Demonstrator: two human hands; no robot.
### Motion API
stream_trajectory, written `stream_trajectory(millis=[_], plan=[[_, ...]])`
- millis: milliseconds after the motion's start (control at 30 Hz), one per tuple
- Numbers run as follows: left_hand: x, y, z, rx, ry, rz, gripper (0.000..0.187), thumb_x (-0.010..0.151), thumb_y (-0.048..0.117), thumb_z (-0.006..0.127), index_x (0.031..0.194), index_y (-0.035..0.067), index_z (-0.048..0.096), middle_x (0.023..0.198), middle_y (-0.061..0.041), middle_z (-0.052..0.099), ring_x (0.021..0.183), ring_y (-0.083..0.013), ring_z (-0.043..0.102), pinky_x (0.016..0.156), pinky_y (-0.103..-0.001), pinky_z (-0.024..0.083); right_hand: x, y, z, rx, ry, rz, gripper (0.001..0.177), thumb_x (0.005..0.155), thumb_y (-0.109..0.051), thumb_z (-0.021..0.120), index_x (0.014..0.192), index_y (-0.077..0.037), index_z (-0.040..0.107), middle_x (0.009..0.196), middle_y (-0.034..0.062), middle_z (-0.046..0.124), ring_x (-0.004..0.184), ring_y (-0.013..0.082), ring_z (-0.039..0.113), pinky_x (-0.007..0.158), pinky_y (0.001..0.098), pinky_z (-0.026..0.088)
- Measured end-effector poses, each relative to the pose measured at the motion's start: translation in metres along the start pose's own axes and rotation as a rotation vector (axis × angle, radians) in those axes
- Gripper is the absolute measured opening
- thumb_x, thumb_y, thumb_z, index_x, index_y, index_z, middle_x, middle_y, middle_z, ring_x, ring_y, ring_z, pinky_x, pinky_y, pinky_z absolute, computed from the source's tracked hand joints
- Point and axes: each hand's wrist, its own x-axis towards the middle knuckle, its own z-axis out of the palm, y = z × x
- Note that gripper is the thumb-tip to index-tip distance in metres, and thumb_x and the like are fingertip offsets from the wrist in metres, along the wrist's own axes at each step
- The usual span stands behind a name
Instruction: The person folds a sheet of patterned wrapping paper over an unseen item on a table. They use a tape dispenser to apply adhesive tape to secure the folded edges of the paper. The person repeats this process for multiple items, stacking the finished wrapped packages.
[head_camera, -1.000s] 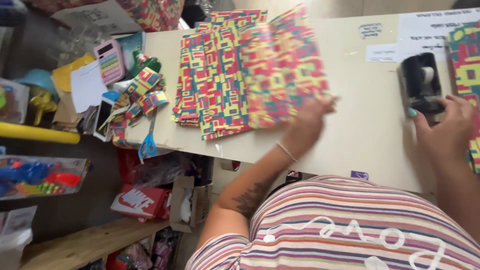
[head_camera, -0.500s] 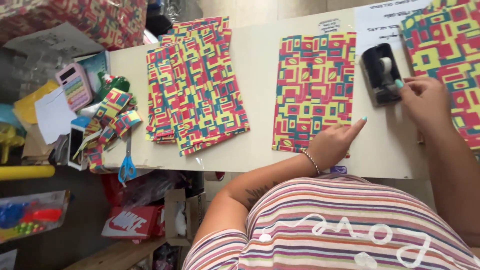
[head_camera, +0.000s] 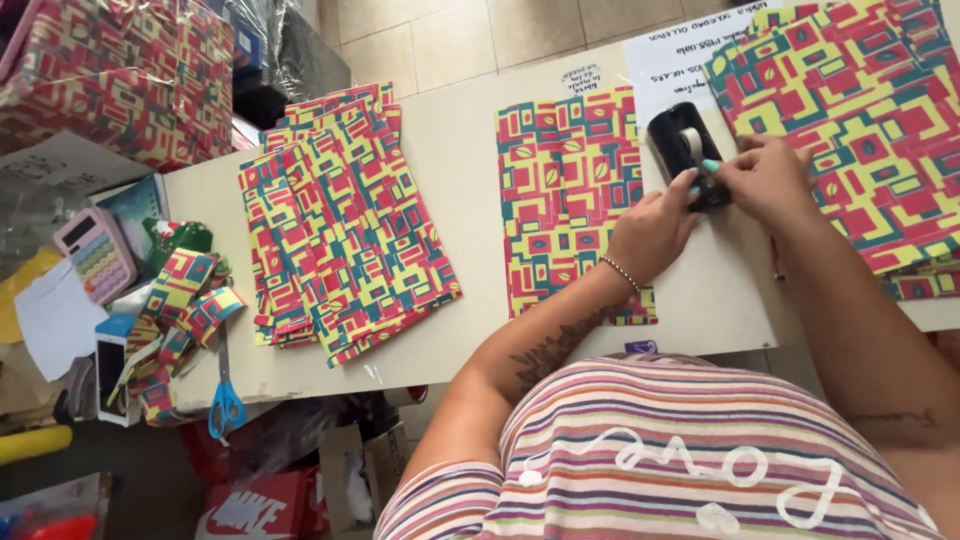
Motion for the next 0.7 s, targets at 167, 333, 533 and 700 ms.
stream_trajectory(millis=[167,333,533,700], plan=[[0.005,0.001,-0.001,0.181,0.142,0.284,0.048,0.106,0.023,0.060,0.152,0.014,0.047,0.083,-0.003,0.063,0.072,-0.0251,0.062,0.058,-0.042,0.047,-0.056,-0.021,-0.031,0.166,0.097,-0.078,0.030,0.105,-0.025,0.065,0.103,0.003,0.078,0.145,-0.0011,0.061,0.130,0.0353,0.036,0.094,0.0567,0.038],[-0.001,-0.006,0.008,0.245,0.118,0.318,0.055,0.112,0.006,0.056,0.159,0.031,0.042,0.080,-0.002,0.050,0.061,-0.0216,0.054,0.048,-0.040,0.039,-0.071,0.020,0.000,0.203,0.025,-0.029,0.027,0.105,-0.019,0.065,0.111,0.004,0.078,0.137,0.0090,0.066,0.109,0.0296,0.064,0.079,0.0465,0.051],[-0.002,-0.018,0.022,0.208,0.136,0.411,0.048,0.106,0.004,0.060,0.150,0.022,0.052,0.091,-0.008,0.054,0.068,-0.0251,0.059,0.054,-0.042,0.047,-0.043,0.065,0.042,0.148,0.215,-0.265,0.013,0.100,-0.011,0.070,0.099,0.000,0.078,0.119,0.0129,0.075,0.105,0.0293,0.068,0.084,0.0425,0.054],[-0.005,-0.017,0.021,0.224,0.087,0.344,0.048,0.110,0.011,0.057,0.153,0.029,0.047,0.094,-0.005,0.055,0.061,-0.0239,0.054,0.048,-0.041,0.043,-0.043,0.080,0.044,0.001,0.309,-0.415,0.020,0.101,-0.003,0.064,0.111,0.003,0.079,0.103,0.0178,0.076,0.094,0.0344,0.068,0.080,0.0454,0.053]])
